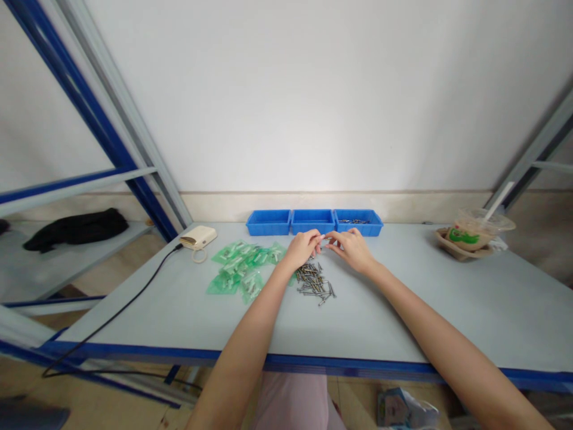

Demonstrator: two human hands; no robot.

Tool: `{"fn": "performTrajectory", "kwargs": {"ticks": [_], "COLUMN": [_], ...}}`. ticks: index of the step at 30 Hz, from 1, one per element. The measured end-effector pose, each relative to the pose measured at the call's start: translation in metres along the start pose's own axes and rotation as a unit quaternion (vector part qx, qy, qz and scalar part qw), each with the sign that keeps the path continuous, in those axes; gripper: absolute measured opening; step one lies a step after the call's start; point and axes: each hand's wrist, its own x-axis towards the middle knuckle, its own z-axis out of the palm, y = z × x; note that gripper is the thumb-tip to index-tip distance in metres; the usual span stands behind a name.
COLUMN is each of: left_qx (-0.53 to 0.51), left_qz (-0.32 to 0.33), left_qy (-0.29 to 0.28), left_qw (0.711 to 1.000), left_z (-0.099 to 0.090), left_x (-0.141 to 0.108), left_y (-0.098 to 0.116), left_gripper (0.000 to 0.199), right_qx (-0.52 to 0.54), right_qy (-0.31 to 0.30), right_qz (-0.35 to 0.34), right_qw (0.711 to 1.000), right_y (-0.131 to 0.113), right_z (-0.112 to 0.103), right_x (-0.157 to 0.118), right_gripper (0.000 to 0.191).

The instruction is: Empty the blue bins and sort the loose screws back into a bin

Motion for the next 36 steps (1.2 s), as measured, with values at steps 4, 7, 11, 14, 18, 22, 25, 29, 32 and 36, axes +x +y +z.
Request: {"fn": "performTrajectory", "kwargs": {"ticks": [4,7,11,14,18,22,25,29,32,36], "left_qx": [0.010,0.004,-0.006,-0.021,-0.014,-0.013,-0.015,-0.006,-0.010,-0.008], "left_qz": [0.005,-0.003,-0.011,-0.009,-0.011,-0.021,-0.017,-0.017,-0.011,-0.003], "left_qy": [0.007,-0.001,-0.012,-0.030,-0.028,-0.022,-0.030,-0.024,-0.012,-0.006], "left_qw": [1.000,1.000,1.000,0.999,0.999,0.999,0.999,1.000,1.000,1.000], "left_z": [0.0004,0.0011,0.0015,0.0012,0.0012,0.0021,0.0029,0.0032,0.0026,0.0023], "left_x": [0.0007,0.0007,-0.0001,-0.0003,0.0009,0.0021,0.0020,0.0018,0.0015,0.0006], "left_y": [0.0012,0.0014,0.0017,0.0017,-0.0004,-0.0038,-0.0044,-0.0026,-0.0019,-0.0015], "left_gripper": [0.034,0.034,0.035,0.035,0.029,0.032,0.038,0.038,0.031,0.034], "right_qx": [-0.006,0.001,0.000,-0.015,-0.021,-0.011,-0.022,-0.027,-0.021,-0.005], "right_qy": [0.026,0.026,0.026,0.032,0.026,0.030,0.028,0.021,0.014,0.008], "right_qz": [-0.006,-0.005,-0.006,0.003,0.017,0.012,0.007,0.007,0.011,0.012], "right_qw": [1.000,1.000,1.000,0.999,0.999,0.999,0.999,0.999,1.000,1.000], "right_y": [0.0020,0.0038,0.0032,0.0011,0.0000,0.0017,0.0028,0.0017,0.0003,0.0001], "right_z": [0.0004,0.0008,0.0003,-0.0011,-0.0018,-0.0001,0.0006,-0.0006,-0.0012,-0.0008], "right_x": [0.0001,0.0002,0.0000,0.0002,0.0003,-0.0001,-0.0002,0.0001,0.0005,0.0005], "right_gripper": [0.024,0.025,0.027,0.030,0.032,0.029,0.026,0.026,0.027,0.028]}}
